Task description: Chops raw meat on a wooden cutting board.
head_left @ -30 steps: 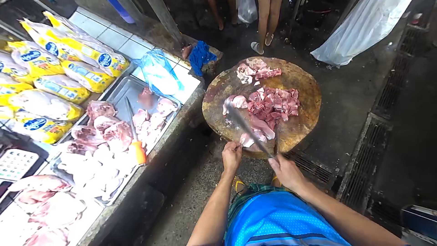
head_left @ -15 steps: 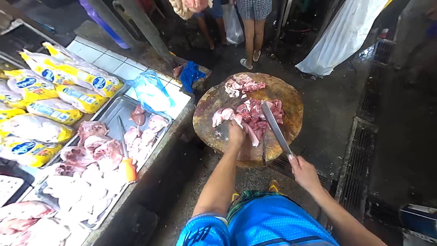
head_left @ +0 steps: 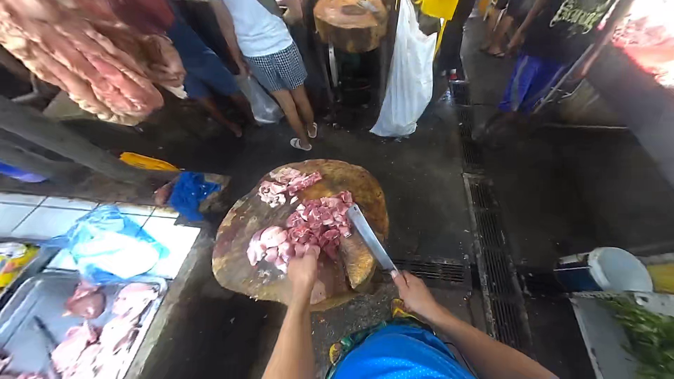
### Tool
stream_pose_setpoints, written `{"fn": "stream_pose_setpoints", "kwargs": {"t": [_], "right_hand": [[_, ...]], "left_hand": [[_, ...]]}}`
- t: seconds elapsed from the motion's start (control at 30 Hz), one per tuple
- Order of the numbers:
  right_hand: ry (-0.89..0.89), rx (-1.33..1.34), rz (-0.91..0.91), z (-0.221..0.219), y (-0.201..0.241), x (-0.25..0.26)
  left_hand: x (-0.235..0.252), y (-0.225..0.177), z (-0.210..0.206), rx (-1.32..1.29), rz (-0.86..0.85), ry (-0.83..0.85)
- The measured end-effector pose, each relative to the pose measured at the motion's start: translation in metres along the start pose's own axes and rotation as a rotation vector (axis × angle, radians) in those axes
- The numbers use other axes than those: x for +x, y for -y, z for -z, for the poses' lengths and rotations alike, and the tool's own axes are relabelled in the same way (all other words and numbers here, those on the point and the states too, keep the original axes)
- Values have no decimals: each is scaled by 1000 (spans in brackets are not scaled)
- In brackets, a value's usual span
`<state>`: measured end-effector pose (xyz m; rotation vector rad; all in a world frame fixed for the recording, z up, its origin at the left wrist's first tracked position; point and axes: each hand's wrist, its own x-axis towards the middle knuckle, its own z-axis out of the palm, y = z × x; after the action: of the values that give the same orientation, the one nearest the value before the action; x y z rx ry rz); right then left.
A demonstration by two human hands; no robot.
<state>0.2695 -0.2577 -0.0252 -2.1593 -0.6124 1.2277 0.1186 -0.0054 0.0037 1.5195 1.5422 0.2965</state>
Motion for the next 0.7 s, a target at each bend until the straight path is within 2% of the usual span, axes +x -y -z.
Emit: {"fn": "stream_pose_setpoints", "kwargs": {"t": [0.1, 0.23, 0.37, 0.47, 0.53, 0.6, 0.63, 0.7], "right_hand": [[28, 41, -19, 7, 10, -6], [-38, -68, 88, 3, 25, -24], [-115, -162, 411, -1, 56, -48], [-265, -145, 774, -15, 79, -57], [-299, -133, 901, -27, 82, -56], [-227, -238, 823, -38, 69, -51], [-130, -350, 671, -39, 63, -48], [137, -538, 219, -33, 71, -42]], "left_hand": [[-1, 1, 37, -314, -48, 132], [-20, 31, 71, -235, 63, 269], [-28, 89, 65, 16, 134, 340], [-36, 104, 60, -6, 119, 242], [-37, 109, 57, -5, 117, 176], [-37, 114, 57, 34, 117, 128], [-36, 116, 58, 55, 117, 114], [-37, 118, 56, 84, 112, 88]]}}
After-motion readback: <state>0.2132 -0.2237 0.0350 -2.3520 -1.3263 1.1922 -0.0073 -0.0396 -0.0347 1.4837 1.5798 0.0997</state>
